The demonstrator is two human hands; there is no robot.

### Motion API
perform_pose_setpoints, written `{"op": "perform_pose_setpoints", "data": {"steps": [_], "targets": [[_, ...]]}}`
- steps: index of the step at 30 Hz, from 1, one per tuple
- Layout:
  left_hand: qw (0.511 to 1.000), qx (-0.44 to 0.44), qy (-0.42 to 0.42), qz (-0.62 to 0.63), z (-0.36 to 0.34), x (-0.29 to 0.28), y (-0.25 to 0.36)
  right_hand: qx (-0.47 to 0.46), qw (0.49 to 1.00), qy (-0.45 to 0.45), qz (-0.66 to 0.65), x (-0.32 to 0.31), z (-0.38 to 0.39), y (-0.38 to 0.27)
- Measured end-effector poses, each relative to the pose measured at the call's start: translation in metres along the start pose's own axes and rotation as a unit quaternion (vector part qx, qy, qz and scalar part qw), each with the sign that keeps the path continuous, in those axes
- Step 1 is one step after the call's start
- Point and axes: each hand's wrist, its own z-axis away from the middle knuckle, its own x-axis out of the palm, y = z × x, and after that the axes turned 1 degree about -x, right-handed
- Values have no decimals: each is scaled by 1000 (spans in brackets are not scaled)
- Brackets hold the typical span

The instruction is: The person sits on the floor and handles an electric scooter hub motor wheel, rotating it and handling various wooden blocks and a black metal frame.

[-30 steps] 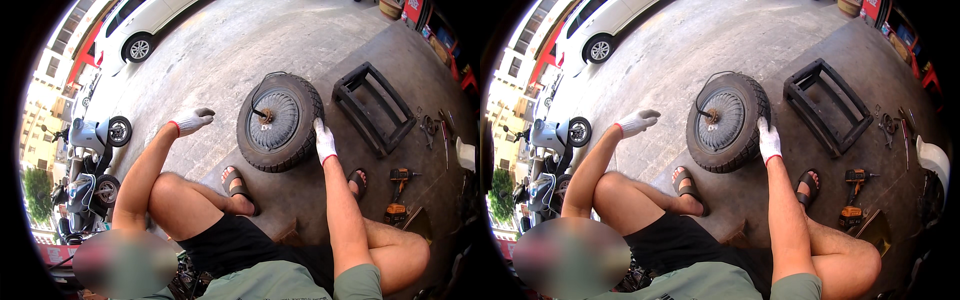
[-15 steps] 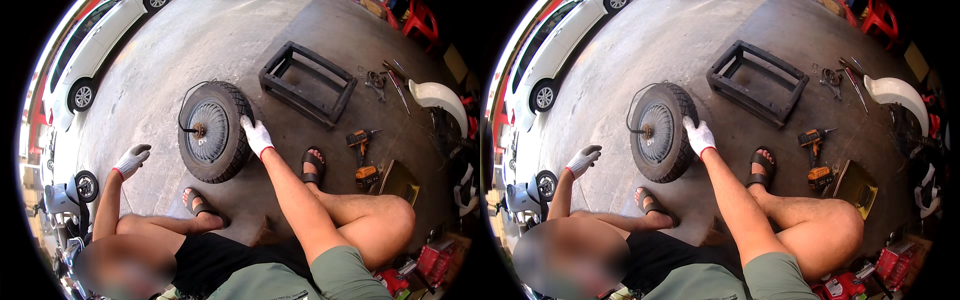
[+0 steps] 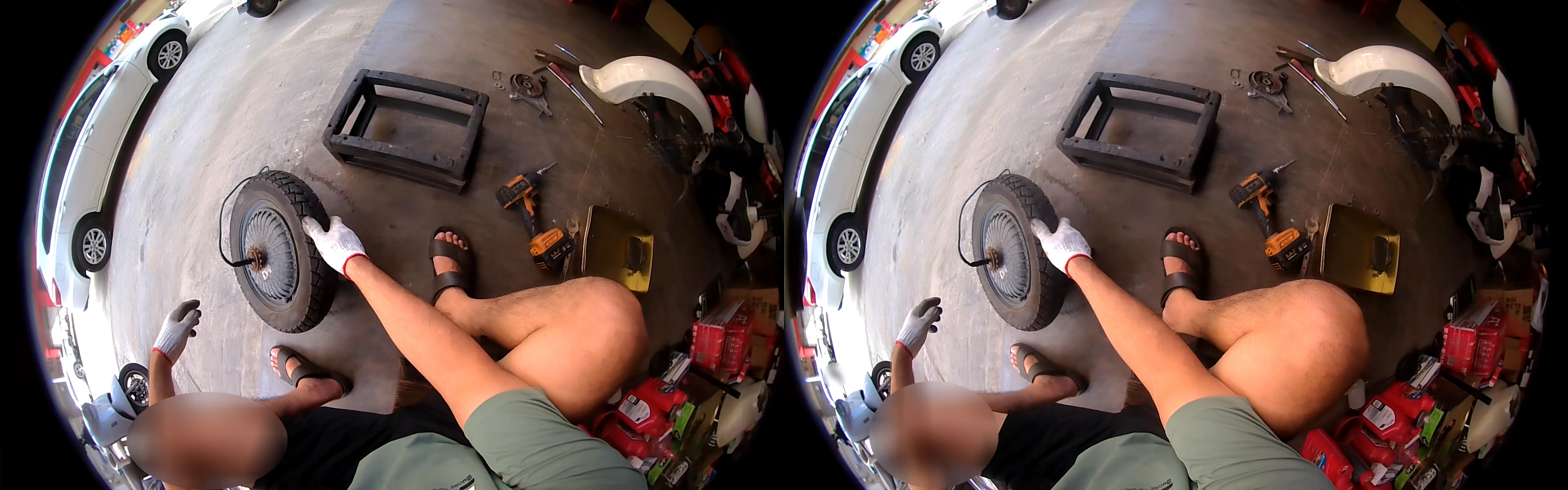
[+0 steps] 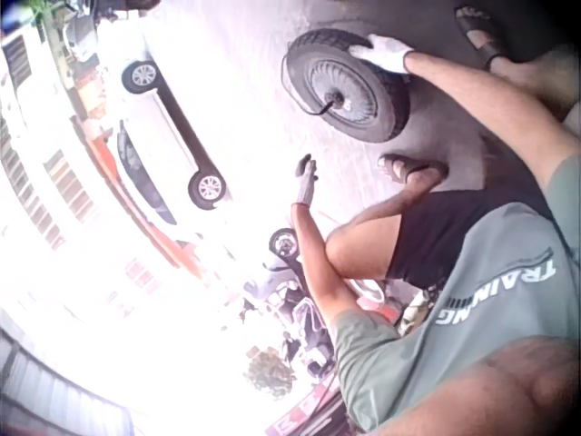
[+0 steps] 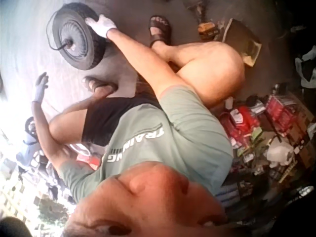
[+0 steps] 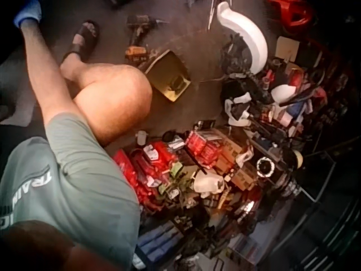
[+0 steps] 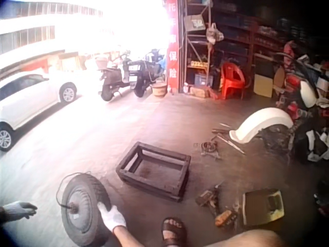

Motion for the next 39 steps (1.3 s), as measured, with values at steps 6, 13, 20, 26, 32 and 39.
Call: {"op": "perform_pose_setpoints", "data": {"steps": [6,13,20,26,32,39], "targets": [[1000,5,-5,-3,-4,2,7,-4,1000,5,-16,-3,2,3],[1000,12,-15,-4,-4,0,16,-23,1000,-3,-10,-2,-1,5],[999,23,-19,-37,-4,0,24,-33,999,12,-17,4,-10,12],[996,21,-22,-82,-2,0,27,-67,995,29,-73,10,-15,18],[991,60,-10,-117,-6,-4,19,-82,991,41,-94,20,-31,31],[991,73,-8,-115,-8,-4,7,-83,990,30,-114,19,-35,35]]}}
